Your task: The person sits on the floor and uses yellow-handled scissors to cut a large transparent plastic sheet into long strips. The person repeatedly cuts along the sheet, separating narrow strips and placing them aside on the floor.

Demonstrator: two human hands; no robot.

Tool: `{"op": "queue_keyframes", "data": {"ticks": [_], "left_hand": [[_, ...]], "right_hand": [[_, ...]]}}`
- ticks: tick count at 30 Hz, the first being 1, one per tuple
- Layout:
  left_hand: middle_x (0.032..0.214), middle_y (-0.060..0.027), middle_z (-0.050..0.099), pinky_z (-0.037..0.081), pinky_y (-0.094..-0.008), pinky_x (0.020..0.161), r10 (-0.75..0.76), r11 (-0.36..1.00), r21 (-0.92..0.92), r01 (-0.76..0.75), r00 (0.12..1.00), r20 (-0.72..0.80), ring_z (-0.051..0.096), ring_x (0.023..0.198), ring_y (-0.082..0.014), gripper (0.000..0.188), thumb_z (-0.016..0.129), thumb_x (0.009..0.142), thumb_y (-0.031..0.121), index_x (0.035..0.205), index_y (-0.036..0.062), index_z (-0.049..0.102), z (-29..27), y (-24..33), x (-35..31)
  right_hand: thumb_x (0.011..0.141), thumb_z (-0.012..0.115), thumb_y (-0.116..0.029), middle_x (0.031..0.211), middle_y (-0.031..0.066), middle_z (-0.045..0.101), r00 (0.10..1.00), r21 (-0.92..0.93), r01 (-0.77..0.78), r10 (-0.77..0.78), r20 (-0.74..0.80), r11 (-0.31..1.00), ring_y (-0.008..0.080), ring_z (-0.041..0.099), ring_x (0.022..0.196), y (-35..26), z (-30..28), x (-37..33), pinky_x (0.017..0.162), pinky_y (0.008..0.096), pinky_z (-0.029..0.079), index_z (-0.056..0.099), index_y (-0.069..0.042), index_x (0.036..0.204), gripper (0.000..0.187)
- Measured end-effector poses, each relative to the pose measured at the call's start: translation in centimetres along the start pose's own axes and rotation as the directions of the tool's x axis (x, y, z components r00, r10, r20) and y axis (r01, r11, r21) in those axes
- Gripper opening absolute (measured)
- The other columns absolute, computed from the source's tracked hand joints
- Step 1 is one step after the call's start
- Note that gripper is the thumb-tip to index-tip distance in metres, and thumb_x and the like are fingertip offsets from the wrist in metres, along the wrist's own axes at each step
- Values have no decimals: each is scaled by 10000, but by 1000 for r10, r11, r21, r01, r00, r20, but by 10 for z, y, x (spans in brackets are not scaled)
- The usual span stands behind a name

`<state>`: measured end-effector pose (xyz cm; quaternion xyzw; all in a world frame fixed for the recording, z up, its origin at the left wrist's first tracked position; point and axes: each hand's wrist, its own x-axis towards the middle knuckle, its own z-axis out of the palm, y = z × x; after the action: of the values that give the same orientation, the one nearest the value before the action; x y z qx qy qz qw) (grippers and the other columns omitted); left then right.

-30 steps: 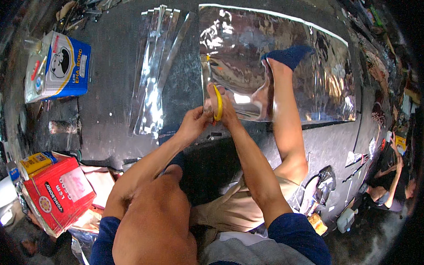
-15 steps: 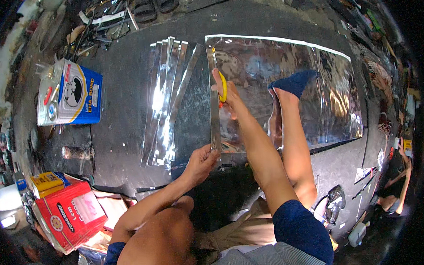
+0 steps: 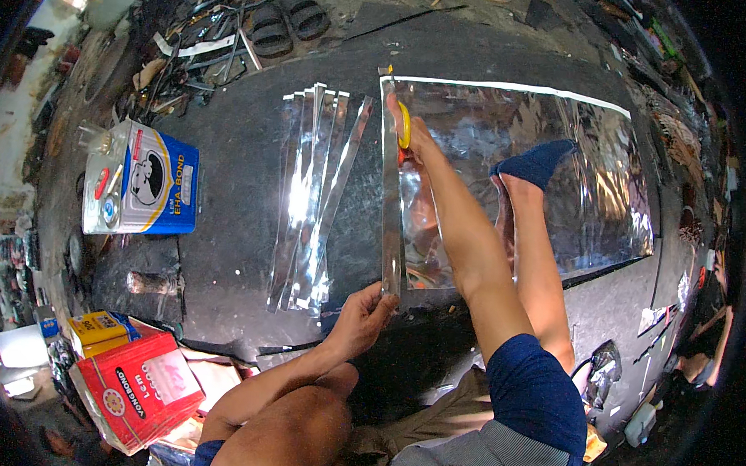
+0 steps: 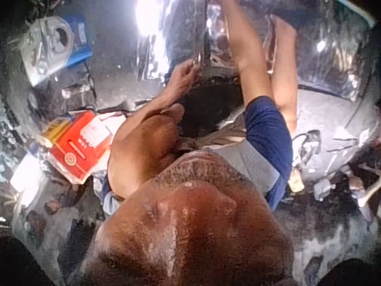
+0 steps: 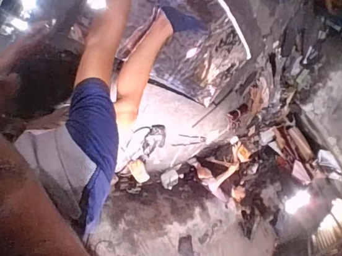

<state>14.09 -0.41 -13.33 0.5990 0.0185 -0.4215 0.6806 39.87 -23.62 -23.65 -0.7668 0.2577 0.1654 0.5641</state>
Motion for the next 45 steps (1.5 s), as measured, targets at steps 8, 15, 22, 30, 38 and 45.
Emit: {"op": "queue_keyframes", "data": {"ticks": [8,15,22,30,38,45], "left_hand": [[655,59,454,325,-223,514,99,982,165,-93,995,-29,374,584,-48,209,479,952,232,868,54,552,-2,-1,-12],[608,-67,520,393,-328,531,168,866,499,-14,950,-263,485,561,-160,281,524,899,285,832,16,572,-39,-31,-14],[1179,-265,450,362,-464,930,621,368,924,106,712,-329,428,1120,-423,532,589,733,159,1216,-4,436,-84,-10,-18],[1470,-93,257,215,-428,1090,389,-254,939,-232,864,319,233,1352,-291,681,570,825,348,1403,118,295,-116,12,117],[1498,-79,197,159,-478,1096,427,-282,952,116,904,16,163,1378,-291,730,477,855,483,1423,82,252,-143,7,99],[1062,-211,551,392,-448,915,537,237,970,-57,840,-82,531,989,-373,392,642,748,246,1015,-40,606,-79,-6,130]], "right_hand": [[621,357,-900,812,141,613,954,388,-38,-83,289,921,254,592,762,-11,2,-5,656,386,468,485,-73,1253,1048],[632,377,-884,500,64,485,999,202,36,-31,-25,979,174,505,394,0,-2,11,373,309,411,526,-25,662,873],[705,411,-816,474,37,428,998,510,-24,-13,68,860,168,479,363,23,12,-67,346,306,399,507,-34,746,789],[808,271,-758,477,55,459,985,674,-4,-115,132,739,186,475,370,70,23,-252,360,302,406,514,-47,710,758],[866,207,-696,487,47,460,999,603,-10,-13,34,798,163,487,406,113,-5,-365,396,294,422,524,-30,717,752],[854,205,-713,534,55,480,997,674,-43,72,-15,738,168,470,419,119,0,-411,405,291,411,534,-28,718,771]]}}
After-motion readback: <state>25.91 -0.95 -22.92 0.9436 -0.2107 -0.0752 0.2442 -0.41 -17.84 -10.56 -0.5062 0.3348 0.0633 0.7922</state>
